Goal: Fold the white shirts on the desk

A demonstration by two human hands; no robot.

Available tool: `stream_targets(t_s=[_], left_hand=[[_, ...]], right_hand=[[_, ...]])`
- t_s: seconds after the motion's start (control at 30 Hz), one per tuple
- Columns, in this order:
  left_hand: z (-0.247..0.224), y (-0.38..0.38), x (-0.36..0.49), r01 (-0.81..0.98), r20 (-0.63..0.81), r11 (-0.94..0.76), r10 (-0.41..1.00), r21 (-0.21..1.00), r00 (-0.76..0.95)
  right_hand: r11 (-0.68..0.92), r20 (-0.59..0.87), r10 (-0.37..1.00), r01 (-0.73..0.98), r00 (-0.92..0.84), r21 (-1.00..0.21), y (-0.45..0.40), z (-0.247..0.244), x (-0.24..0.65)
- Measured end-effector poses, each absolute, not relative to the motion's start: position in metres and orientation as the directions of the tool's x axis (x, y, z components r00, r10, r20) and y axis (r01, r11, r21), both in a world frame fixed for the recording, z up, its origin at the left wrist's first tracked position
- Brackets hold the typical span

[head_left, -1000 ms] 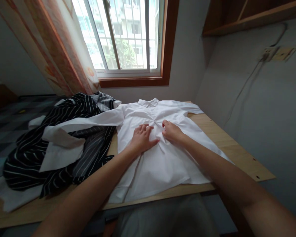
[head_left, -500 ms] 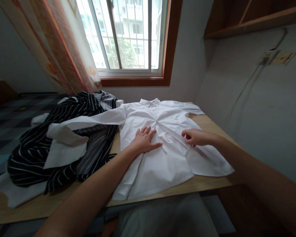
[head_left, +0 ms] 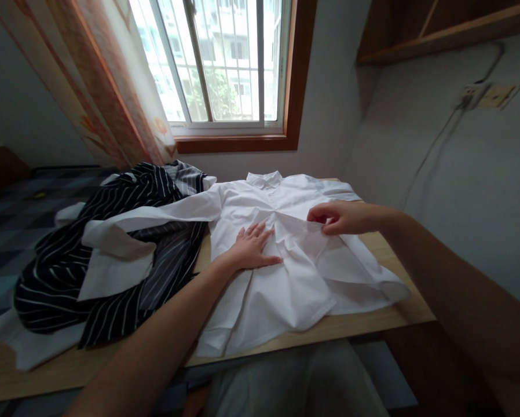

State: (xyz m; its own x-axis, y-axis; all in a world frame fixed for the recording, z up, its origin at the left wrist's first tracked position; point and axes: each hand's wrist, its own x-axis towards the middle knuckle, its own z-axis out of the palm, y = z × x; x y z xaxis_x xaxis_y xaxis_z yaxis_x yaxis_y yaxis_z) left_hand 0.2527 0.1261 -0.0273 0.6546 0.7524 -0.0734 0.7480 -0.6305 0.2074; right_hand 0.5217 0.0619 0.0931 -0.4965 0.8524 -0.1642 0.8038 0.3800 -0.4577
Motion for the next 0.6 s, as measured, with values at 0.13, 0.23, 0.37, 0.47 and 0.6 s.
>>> stream_targets(t_s=[0.13, 0.23, 0.37, 0.47, 0.6], left_hand=[[-0.023, 0.13, 0.246, 0.737, -0.121, -0.649, 0.729, 0.191, 0.673], [-0.017, 0.133, 0.24, 0.723, -0.16, -0.668, 0.705, 0.178, 0.691], [-0.009, 0.136, 0.233, 0.7, -0.195, -0.694, 0.673, 0.171, 0.714], [-0.008, 0.139, 0.23, 0.687, -0.197, -0.704, 0.659, 0.178, 0.726], [-0.01, 0.141, 0.228, 0.676, -0.198, -0.712, 0.647, 0.188, 0.736]], right_hand=[[0.343, -0.142, 0.902, 0.877, -0.407, -0.336, 0.065, 0.077, 0.546], [0.293, -0.137, 0.93, 0.912, -0.342, -0.287, 0.068, 0.061, 0.571], [0.187, -0.1, 0.961, 0.87, -0.259, -0.456, 0.064, 0.053, 0.587], [0.078, -0.109, 0.968, 0.68, -0.228, -0.729, 0.057, 0.062, 0.578], [-0.028, -0.122, 0.97, 0.4, -0.213, -0.916, 0.055, 0.078, 0.549]])
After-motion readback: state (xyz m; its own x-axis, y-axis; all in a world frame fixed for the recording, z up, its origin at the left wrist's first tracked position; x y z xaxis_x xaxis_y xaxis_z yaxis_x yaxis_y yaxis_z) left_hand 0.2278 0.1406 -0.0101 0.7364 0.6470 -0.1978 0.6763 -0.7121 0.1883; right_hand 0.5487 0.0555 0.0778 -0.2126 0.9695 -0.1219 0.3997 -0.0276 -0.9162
